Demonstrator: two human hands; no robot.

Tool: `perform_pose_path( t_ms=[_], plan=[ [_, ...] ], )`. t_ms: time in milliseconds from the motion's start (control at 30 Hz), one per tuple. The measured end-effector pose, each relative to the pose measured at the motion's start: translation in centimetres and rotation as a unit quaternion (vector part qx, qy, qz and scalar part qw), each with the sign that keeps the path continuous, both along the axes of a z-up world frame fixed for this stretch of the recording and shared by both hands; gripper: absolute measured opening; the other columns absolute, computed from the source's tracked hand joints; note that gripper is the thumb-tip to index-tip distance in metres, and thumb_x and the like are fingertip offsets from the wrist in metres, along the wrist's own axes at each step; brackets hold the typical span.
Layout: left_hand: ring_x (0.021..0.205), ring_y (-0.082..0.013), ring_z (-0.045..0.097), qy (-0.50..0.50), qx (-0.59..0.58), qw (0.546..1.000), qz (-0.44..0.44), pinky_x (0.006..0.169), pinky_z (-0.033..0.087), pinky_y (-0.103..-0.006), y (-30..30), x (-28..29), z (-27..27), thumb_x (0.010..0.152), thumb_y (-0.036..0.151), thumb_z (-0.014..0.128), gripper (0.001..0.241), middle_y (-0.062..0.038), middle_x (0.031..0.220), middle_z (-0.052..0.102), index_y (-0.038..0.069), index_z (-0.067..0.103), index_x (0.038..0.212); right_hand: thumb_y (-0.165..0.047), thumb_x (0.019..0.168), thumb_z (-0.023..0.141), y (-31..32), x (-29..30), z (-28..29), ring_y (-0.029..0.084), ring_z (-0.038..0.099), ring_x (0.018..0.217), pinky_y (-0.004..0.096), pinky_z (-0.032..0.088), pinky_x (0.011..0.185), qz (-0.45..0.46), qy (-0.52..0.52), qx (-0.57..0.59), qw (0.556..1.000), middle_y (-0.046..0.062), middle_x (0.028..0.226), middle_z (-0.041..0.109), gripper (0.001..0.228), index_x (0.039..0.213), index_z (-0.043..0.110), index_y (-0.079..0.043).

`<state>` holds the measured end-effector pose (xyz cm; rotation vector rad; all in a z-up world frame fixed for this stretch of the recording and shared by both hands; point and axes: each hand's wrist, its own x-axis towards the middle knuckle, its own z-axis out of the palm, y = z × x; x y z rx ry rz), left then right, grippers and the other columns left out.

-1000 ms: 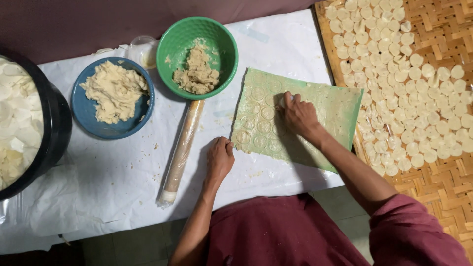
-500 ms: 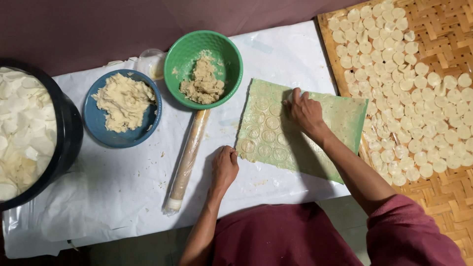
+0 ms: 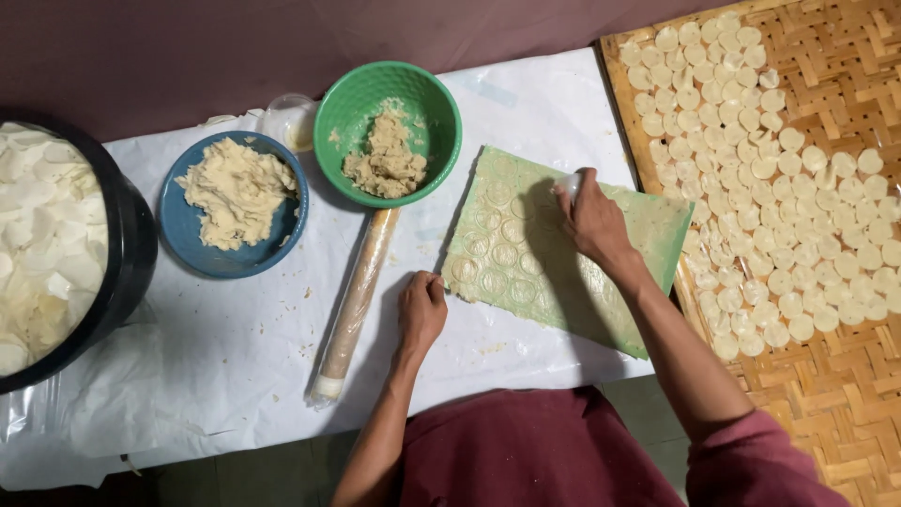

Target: Rolling out dough and cutting it into small circles using a round mold to make crackers

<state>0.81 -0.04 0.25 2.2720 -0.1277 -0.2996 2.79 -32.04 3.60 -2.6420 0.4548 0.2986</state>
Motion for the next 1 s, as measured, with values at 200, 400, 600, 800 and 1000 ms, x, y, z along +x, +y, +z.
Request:
perform_pose_path(
  t_ms=[200,400,600,800,1000],
  plan=[
    [0.092,-0.0450,0.070,-0.025,-0.012,0.999,0.025,0.081,0.054,-0.0545,0.0,2.6,-0.6,0.097,0.015,0.054,0.015,-0.018,0.087,0.071,0.006,0.066,0.094,-0.042,0.109,0.035,5.2,-8.9,2.3,0.054,0.071,0.083,0.063,0.057,0.070,-0.049,0.001,0.044,0.998,0.027,0.104,0.063,0.043,0.133,0.034,-0.006],
    [0.091,-0.0461,0.069,-0.034,0.028,0.999,0.015,0.081,0.053,-0.0562,0.0,2.2,-0.1,0.097,0.016,0.054,0.016,-0.019,0.088,0.072,0.006,0.067,0.096,-0.035,0.106,0.039,9.0,-13.4,1.7,0.042,0.075,0.080,0.053,0.062,0.066,0.067,0.034,-0.038,0.996,0.019,0.104,0.063,0.042,0.137,0.040,-0.007],
    [0.090,-0.0464,0.070,-0.037,0.031,0.999,0.005,0.082,0.053,-0.0560,0.1,2.3,0.0,0.095,0.015,0.054,0.016,-0.019,0.088,0.072,0.005,0.067,0.096,-0.009,0.096,0.046,10.6,-13.1,1.5,0.035,0.076,0.076,0.045,0.061,0.056,0.094,0.011,-0.160,0.983,0.016,0.103,0.059,0.038,0.132,0.041,0.000],
    [0.089,-0.0442,0.071,-0.050,0.035,0.998,-0.001,0.081,0.054,-0.0540,0.3,2.2,-0.6,0.095,0.015,0.055,0.015,-0.016,0.086,0.072,0.006,0.068,0.094,-0.005,0.091,0.043,8.6,-13.2,0.2,0.033,0.077,0.078,0.045,0.060,0.057,0.206,0.038,-0.158,0.965,0.016,0.105,0.058,0.044,0.135,0.038,-0.005],
    [0.088,-0.0428,0.071,-0.055,0.029,0.998,0.007,0.080,0.055,-0.0527,0.4,2.3,-0.9,0.096,0.015,0.057,0.014,-0.016,0.085,0.071,0.007,0.068,0.094,-0.020,0.103,0.037,6.8,-12.8,-1.8,0.042,0.076,0.079,0.055,0.060,0.061,0.148,0.049,-0.083,0.984,0.019,0.107,0.059,0.038,0.138,0.037,-0.005]
  ],
)
